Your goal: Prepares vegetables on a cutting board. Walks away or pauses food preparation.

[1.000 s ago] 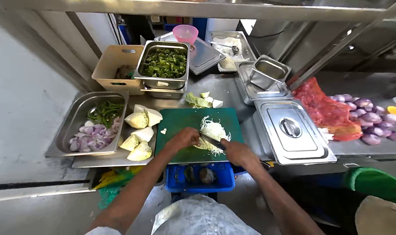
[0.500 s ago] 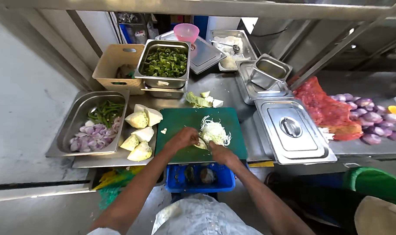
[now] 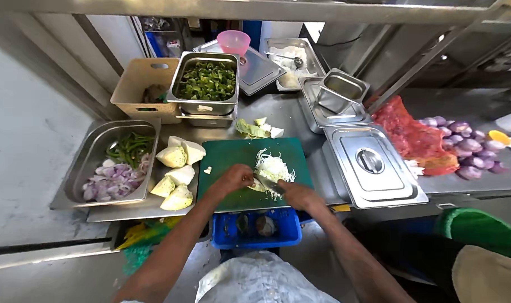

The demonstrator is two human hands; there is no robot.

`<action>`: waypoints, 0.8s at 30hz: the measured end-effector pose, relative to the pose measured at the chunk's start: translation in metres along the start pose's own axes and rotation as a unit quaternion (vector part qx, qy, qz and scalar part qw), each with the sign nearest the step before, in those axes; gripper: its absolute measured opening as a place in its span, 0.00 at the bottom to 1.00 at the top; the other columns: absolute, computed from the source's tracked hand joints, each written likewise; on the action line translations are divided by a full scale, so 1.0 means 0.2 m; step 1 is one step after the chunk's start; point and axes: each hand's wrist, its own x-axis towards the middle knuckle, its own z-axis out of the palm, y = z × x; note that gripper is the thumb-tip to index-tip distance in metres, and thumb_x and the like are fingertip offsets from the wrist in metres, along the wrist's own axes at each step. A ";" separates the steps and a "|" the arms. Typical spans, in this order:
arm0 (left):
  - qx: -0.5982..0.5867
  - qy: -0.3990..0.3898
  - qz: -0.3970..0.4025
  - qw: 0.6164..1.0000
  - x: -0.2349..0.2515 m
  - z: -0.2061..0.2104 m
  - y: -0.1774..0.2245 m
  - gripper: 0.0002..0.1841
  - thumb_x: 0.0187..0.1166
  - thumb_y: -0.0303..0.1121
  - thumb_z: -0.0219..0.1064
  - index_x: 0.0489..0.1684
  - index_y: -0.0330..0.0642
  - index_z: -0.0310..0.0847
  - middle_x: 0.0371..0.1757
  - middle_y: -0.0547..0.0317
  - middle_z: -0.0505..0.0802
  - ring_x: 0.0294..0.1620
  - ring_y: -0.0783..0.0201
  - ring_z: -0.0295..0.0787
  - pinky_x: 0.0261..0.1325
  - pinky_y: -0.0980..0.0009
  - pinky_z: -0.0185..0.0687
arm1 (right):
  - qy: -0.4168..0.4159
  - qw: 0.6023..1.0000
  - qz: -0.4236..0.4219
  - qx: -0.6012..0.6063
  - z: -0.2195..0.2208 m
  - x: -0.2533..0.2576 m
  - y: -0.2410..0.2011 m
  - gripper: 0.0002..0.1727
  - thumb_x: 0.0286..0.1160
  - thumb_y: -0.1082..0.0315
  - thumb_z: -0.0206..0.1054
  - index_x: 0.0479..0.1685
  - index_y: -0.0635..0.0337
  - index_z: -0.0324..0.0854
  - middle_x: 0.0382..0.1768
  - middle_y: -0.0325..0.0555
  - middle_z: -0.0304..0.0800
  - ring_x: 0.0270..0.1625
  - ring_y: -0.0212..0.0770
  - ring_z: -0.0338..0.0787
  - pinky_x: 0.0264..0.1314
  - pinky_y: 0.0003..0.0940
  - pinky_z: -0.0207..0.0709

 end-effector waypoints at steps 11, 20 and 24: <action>0.001 0.008 0.012 1.000 0.00 0.01 -0.03 0.07 0.75 0.35 0.78 0.34 0.39 0.94 0.45 0.54 0.95 0.50 0.59 0.92 0.62 0.57 0.88 | 0.000 1.000 -0.009 0.004 -0.01 -0.02 0.02 0.20 0.84 0.64 0.62 0.73 0.44 0.73 0.50 0.58 0.91 0.53 0.64 0.92 0.50 0.69 0.82; -0.007 0.014 -0.017 1.000 -0.01 0.02 -0.03 0.10 0.75 0.38 0.78 0.38 0.39 0.94 0.46 0.53 0.95 0.51 0.59 0.93 0.63 0.57 0.88 | -0.013 1.000 -0.007 0.025 0.06 0.08 -0.05 0.24 0.85 0.65 0.60 0.80 0.45 0.69 0.54 0.62 0.91 0.56 0.66 0.92 0.54 0.71 0.82; -0.015 0.028 -0.018 0.999 -0.01 0.04 -0.03 0.10 0.75 0.38 0.78 0.39 0.40 0.94 0.47 0.54 0.95 0.51 0.60 0.93 0.64 0.57 0.88 | -0.004 1.000 0.013 -0.004 -0.01 -0.04 -0.02 0.20 0.84 0.62 0.62 0.73 0.46 0.74 0.52 0.58 0.91 0.55 0.63 0.92 0.53 0.68 0.82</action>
